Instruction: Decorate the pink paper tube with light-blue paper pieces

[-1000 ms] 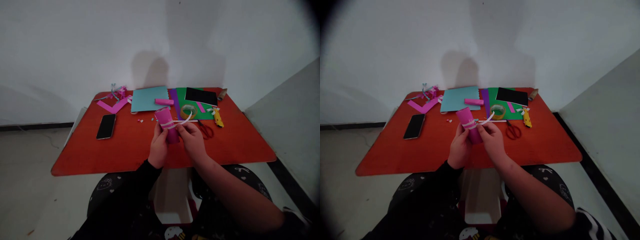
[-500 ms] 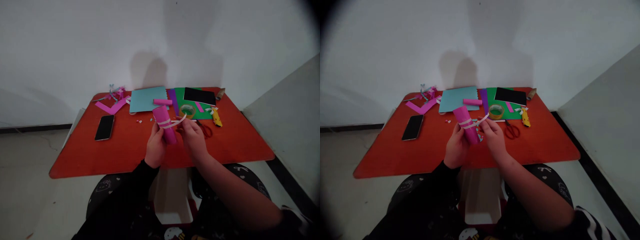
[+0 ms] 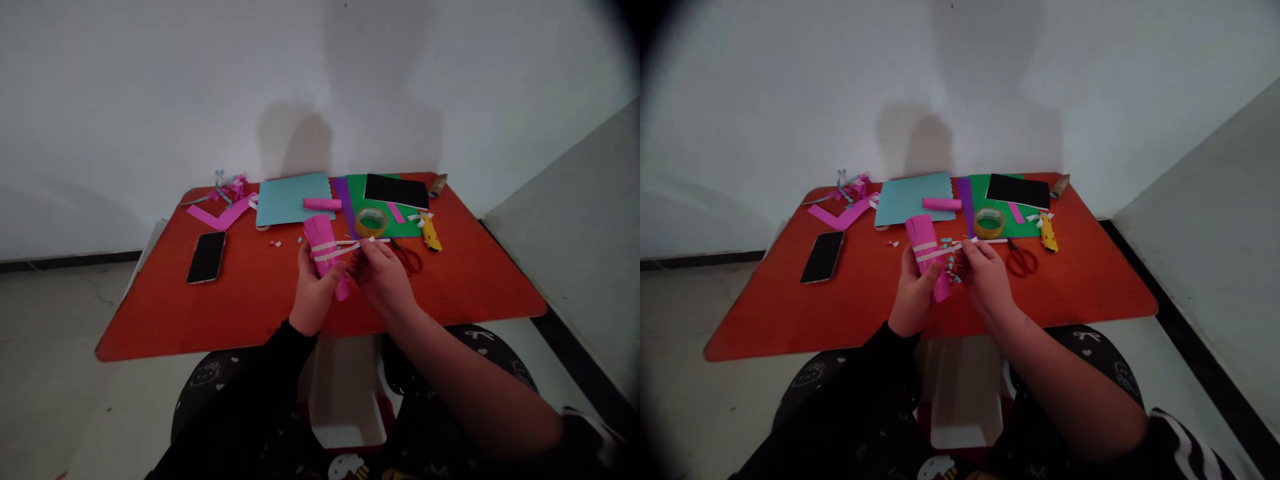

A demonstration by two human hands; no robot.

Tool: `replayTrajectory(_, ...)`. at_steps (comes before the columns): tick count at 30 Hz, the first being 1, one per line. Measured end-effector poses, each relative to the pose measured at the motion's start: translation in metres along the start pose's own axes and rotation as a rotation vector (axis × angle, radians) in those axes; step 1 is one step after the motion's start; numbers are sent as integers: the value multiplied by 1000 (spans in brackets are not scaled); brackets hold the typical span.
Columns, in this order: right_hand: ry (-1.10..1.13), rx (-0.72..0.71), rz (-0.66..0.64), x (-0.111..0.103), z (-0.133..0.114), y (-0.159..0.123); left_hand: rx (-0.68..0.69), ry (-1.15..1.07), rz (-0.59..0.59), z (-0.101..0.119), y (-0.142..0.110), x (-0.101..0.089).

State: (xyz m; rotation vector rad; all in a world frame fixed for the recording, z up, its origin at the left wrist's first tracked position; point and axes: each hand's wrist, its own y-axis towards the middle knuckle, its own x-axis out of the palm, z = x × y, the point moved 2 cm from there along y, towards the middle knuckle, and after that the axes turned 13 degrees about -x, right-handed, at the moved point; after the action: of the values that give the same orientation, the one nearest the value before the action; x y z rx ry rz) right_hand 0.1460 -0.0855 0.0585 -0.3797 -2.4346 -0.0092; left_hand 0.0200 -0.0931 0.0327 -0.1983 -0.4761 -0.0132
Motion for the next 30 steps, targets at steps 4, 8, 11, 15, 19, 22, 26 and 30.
replayTrajectory(4,-22,-31,-17,-1,2,1,-54,-45,16,5,-3,7)
replayTrajectory(8,-53,-70,3,-2,3,1,-54,-77,59,4,-1,5)
replayTrajectory(11,-86,-76,-3,-2,3,0,-83,-104,25,1,0,4)
replayTrajectory(15,-100,-73,-20,-1,3,-3,-89,-124,12,3,-3,6)
replayTrajectory(19,-115,-100,-26,0,0,-5,-69,-122,38,6,-3,6)
replayTrajectory(22,-140,-145,-18,0,-3,-4,-25,-84,65,5,0,3)
replayTrajectory(26,-178,-188,2,2,-9,-5,34,-30,84,6,5,0)
replayTrajectory(30,-216,-222,-1,1,-11,-5,66,8,90,10,6,2)
